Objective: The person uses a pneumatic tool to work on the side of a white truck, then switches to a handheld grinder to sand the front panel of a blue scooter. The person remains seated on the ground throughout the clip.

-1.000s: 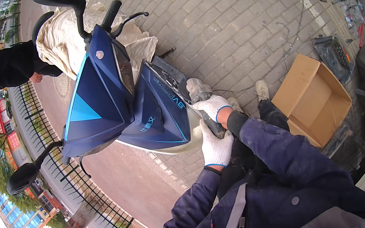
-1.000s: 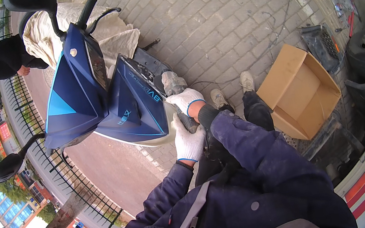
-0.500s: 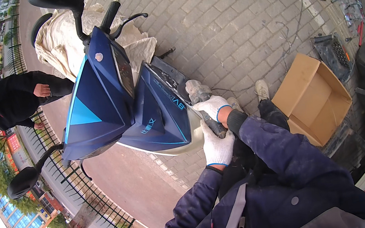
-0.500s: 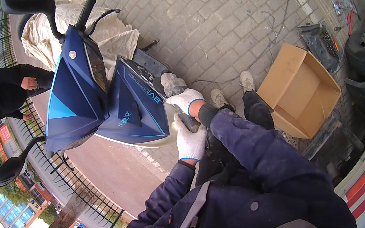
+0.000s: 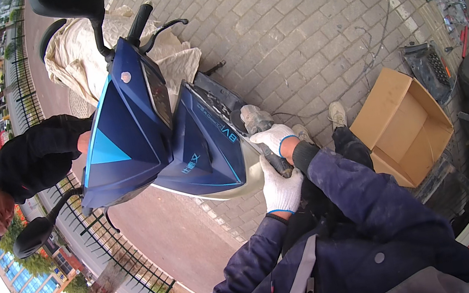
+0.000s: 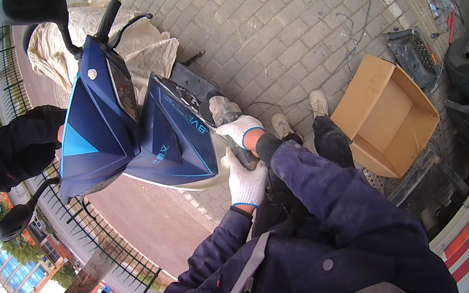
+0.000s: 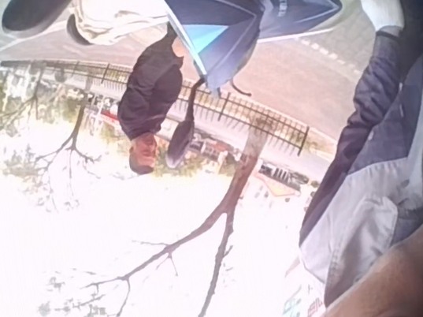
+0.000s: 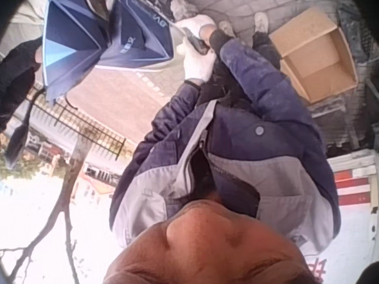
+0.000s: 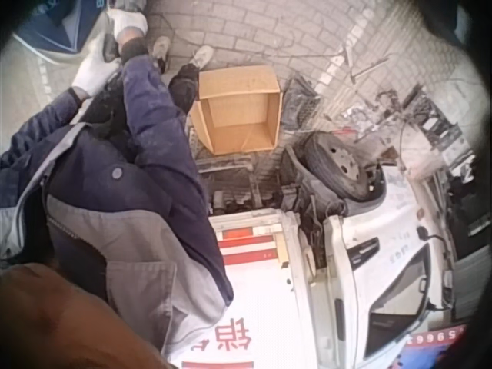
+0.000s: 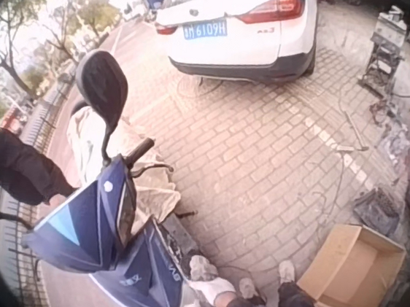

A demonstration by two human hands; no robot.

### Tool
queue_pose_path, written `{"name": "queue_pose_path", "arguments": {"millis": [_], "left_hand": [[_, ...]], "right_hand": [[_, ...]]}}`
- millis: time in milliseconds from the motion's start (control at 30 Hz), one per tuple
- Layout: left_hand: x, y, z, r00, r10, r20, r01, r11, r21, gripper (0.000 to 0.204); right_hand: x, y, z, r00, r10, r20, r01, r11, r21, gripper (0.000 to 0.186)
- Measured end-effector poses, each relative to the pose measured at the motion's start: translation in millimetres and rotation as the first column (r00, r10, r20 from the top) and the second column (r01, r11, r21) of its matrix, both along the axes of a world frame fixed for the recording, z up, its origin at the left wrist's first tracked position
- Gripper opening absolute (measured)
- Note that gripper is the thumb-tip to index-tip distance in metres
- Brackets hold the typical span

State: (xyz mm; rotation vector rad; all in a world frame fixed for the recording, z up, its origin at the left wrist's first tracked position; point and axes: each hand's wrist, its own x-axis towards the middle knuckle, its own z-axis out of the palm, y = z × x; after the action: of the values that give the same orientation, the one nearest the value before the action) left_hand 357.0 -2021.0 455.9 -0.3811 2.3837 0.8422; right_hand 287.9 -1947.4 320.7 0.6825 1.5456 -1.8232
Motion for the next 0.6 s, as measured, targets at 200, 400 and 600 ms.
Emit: {"name": "queue_pose_path", "arguments": {"millis": [200, 400, 600], "left_hand": [[-1, -1, -8, 1.000, 0.004, 0.018, -0.004, 1.000, -0.002, 0.106], [-9, -4, -22, 1.000, -0.027, 0.000, 0.027, 0.999, -0.018, 0.105], [-13, 6, -12, 0.999, -0.042, -0.005, 0.041, 0.997, -0.061, 0.102]], "right_hand": [[2, 4, -11, 0.997, -0.081, 0.008, 0.081, 0.991, -0.102, 0.048], [-7, -2, -29, 0.998, -0.044, 0.036, 0.050, 0.985, -0.165, 0.044], [-10, 5, -19, 0.980, 0.105, -0.171, -0.089, 0.991, 0.098, 0.052]]}}
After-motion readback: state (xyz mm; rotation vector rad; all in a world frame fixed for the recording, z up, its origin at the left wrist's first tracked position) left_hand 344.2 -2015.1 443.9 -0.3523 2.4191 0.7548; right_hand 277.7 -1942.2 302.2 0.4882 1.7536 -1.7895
